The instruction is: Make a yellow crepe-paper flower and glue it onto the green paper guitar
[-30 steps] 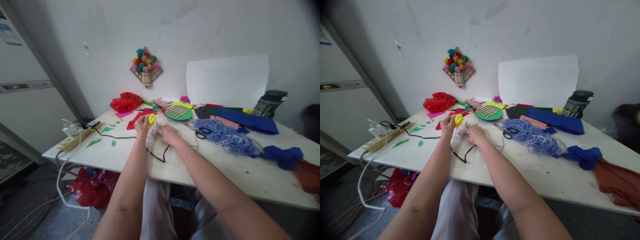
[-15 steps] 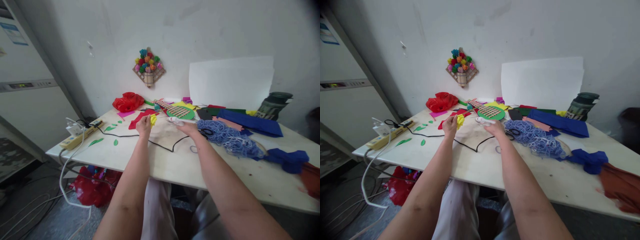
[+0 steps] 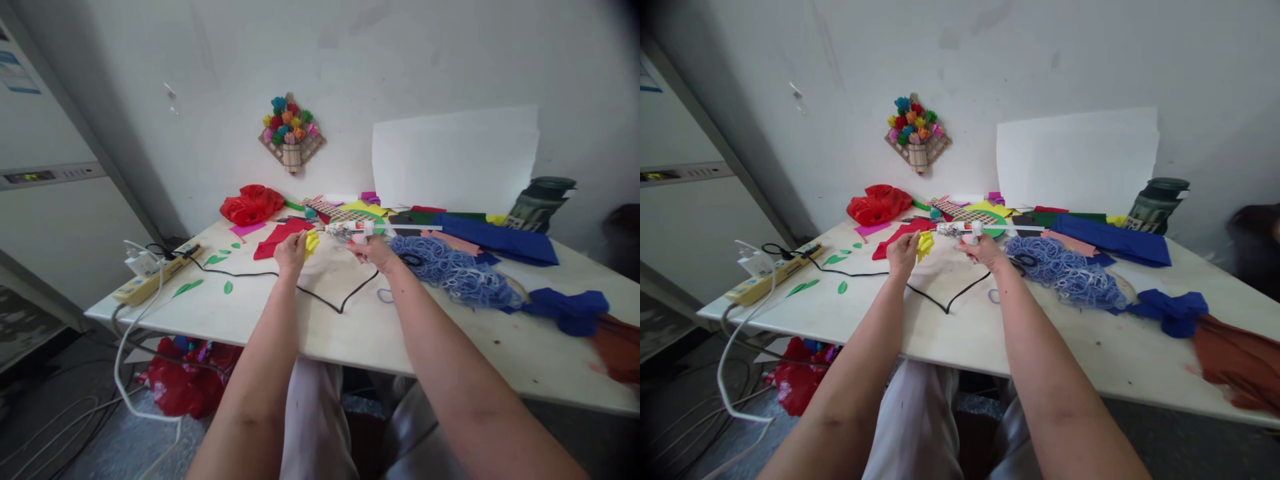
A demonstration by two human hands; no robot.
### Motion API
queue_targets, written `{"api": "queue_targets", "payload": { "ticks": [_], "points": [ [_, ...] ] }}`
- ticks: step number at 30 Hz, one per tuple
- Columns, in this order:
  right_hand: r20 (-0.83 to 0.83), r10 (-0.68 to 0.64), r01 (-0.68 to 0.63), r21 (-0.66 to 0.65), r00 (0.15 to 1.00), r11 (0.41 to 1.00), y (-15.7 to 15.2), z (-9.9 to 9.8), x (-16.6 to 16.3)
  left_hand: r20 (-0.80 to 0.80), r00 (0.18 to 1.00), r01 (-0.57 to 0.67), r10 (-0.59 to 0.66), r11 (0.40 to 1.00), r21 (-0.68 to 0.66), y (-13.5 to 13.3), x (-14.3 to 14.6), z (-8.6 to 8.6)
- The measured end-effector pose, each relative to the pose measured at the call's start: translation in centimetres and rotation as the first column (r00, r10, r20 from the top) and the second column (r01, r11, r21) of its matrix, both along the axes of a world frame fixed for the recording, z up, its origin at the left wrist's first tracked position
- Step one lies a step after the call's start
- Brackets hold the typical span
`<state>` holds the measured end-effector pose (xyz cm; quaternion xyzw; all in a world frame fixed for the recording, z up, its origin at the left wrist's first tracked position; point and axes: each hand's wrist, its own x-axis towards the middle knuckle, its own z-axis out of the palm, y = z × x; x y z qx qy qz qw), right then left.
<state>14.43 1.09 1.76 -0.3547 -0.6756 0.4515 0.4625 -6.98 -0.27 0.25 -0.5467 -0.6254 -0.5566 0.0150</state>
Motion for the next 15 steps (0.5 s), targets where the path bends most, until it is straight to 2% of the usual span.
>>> {"api": "queue_targets", "payload": {
  "ticks": [5,15],
  "points": [
    [-0.003,0.016,-0.016,-0.013,1.000,1.000,0.20,-0.26,-0.11,-0.031,0.998,0.058,-0.059,0.998,-0.013,-0.18,0.21,-0.02],
    [0.039,0.003,-0.002,-0.021,0.999,1.000,-0.07,-0.10,-0.13,-0.022,0.996,0.085,-0.086,0.996,-0.014,-0.27,0.34,0.10]
  ]
}}
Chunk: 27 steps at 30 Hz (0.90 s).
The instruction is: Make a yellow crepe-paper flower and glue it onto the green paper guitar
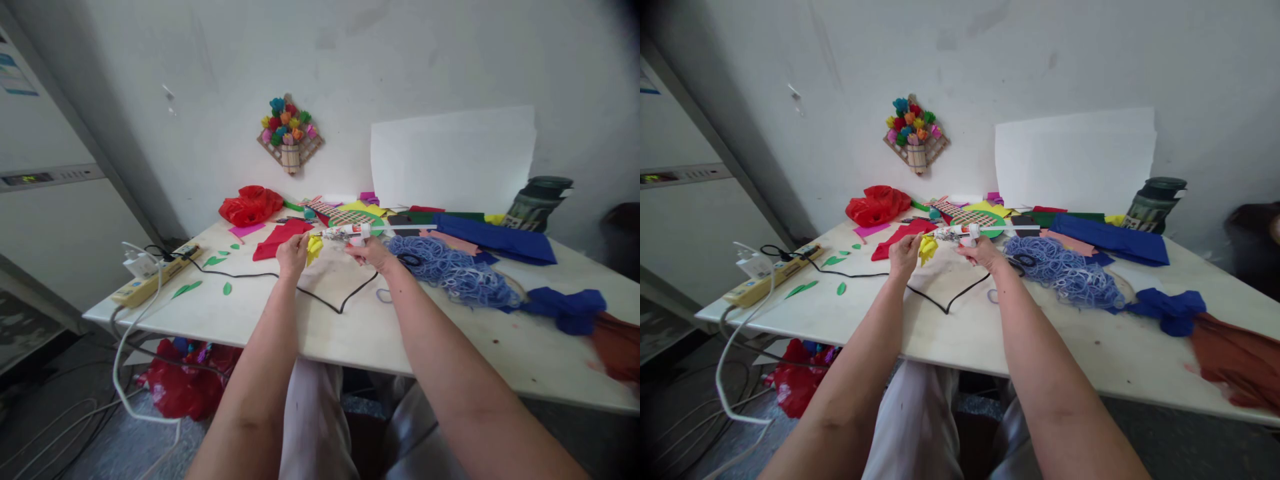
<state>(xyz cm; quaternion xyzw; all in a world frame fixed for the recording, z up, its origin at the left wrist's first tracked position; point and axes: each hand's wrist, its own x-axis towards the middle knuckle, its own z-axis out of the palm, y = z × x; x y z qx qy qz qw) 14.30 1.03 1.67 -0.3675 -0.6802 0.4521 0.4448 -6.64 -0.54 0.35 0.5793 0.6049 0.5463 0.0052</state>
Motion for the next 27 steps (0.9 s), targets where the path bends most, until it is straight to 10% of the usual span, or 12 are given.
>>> {"api": "queue_targets", "payload": {
  "ticks": [27],
  "points": [
    [0.149,-0.165,0.120,0.273,0.975,0.954,1.0,-0.9,-0.7,0.238,0.969,0.050,-0.060,0.998,0.047,0.5,-0.3,-0.4]
  ]
}}
